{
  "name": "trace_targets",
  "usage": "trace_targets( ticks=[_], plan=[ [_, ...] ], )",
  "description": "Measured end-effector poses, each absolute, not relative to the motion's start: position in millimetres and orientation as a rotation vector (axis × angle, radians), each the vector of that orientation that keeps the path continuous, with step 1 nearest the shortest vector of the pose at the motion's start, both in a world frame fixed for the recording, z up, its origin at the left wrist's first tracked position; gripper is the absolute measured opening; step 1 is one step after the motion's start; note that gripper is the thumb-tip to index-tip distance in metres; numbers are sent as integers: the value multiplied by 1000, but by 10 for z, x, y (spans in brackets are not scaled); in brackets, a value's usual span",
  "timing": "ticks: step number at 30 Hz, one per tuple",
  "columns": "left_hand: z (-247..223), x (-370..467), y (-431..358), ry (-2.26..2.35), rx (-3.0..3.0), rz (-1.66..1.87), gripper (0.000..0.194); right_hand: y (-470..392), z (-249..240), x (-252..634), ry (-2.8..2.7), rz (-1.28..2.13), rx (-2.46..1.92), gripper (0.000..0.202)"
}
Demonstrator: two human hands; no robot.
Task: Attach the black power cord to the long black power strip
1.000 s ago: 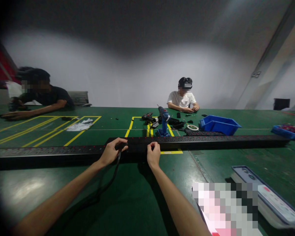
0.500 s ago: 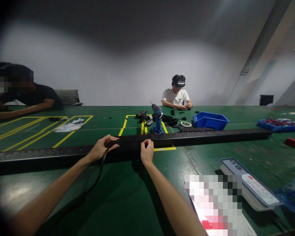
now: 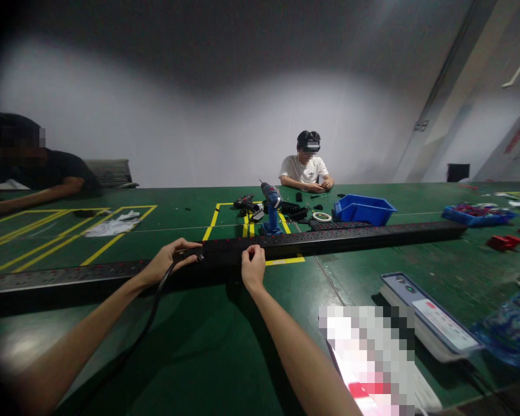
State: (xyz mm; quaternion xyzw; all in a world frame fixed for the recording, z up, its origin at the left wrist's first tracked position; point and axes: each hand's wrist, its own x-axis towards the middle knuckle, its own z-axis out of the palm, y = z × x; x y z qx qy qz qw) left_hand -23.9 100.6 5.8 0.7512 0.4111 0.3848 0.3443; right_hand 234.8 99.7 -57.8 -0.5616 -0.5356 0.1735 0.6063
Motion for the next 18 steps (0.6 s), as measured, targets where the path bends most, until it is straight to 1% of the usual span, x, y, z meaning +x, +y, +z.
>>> trace_targets(
  ticks=[6,13,18],
  plan=[
    [68,-253,994,1087,1965,966,51,998,-577,2345,-1244,394,-1299,7],
    [96,-253,977,1137,2003,922,62,1001,-585,2353,-1256,400,-1298,8],
    [115,-259,970,1158,2061,887,64,1006,-578,2353,-1257,413,-1300,8]
  ],
)
